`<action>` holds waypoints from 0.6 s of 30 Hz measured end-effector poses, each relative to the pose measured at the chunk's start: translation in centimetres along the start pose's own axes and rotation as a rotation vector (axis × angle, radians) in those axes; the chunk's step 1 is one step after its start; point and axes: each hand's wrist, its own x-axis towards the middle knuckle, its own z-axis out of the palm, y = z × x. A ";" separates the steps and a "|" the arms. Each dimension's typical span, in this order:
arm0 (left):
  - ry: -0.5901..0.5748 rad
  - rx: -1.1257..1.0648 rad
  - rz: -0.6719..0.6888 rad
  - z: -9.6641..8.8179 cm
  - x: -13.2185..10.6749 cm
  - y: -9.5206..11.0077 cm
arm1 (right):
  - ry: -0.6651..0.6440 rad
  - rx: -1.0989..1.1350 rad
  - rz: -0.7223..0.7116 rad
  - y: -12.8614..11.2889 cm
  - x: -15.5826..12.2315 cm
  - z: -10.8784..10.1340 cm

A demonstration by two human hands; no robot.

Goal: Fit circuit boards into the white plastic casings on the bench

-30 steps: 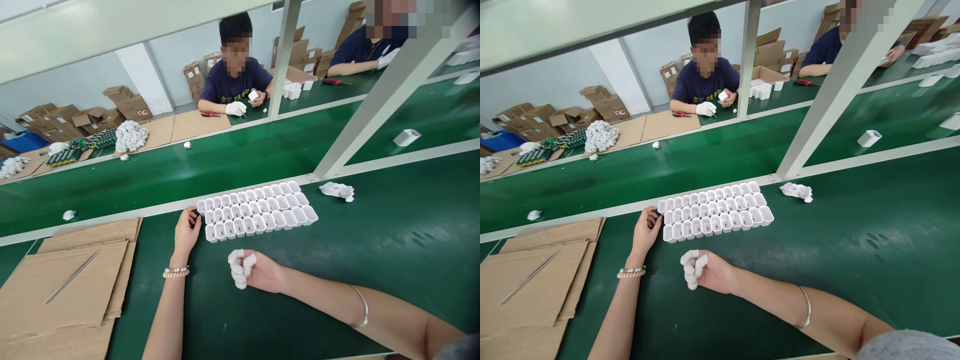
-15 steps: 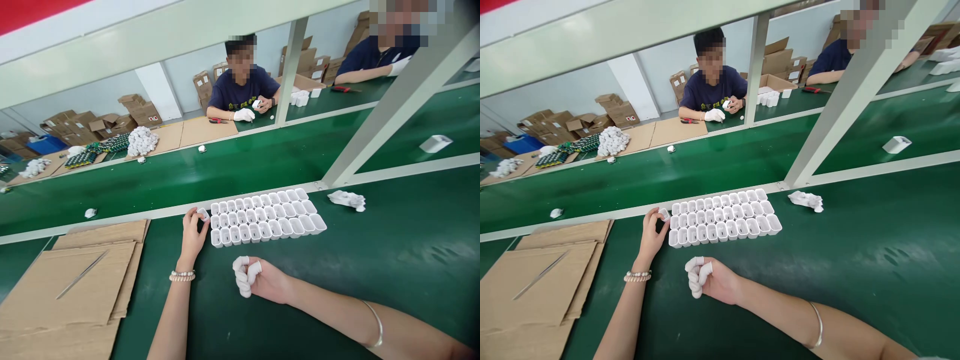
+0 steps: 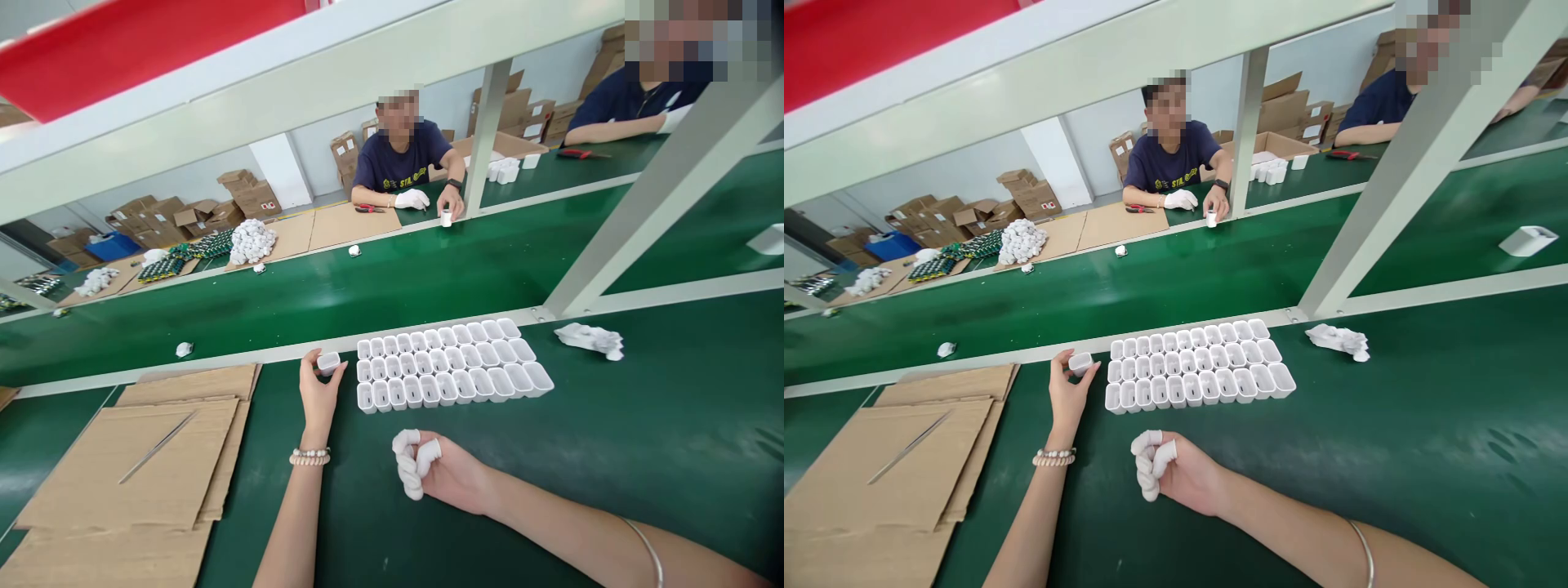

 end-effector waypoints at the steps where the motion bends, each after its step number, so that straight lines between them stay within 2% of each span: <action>1: 0.013 0.029 0.017 0.0 0.1 -0.1 | 0.000 0.000 -0.002 0.0 0.0 0.0; 5: 0.019 0.131 0.063 -0.2 0.2 0.1 | 0.000 0.001 -0.003 -0.1 0.0 0.1; 18: 0.031 0.040 -0.106 -0.3 -0.2 0.7 | 0.010 -0.005 -0.003 -0.1 0.0 0.2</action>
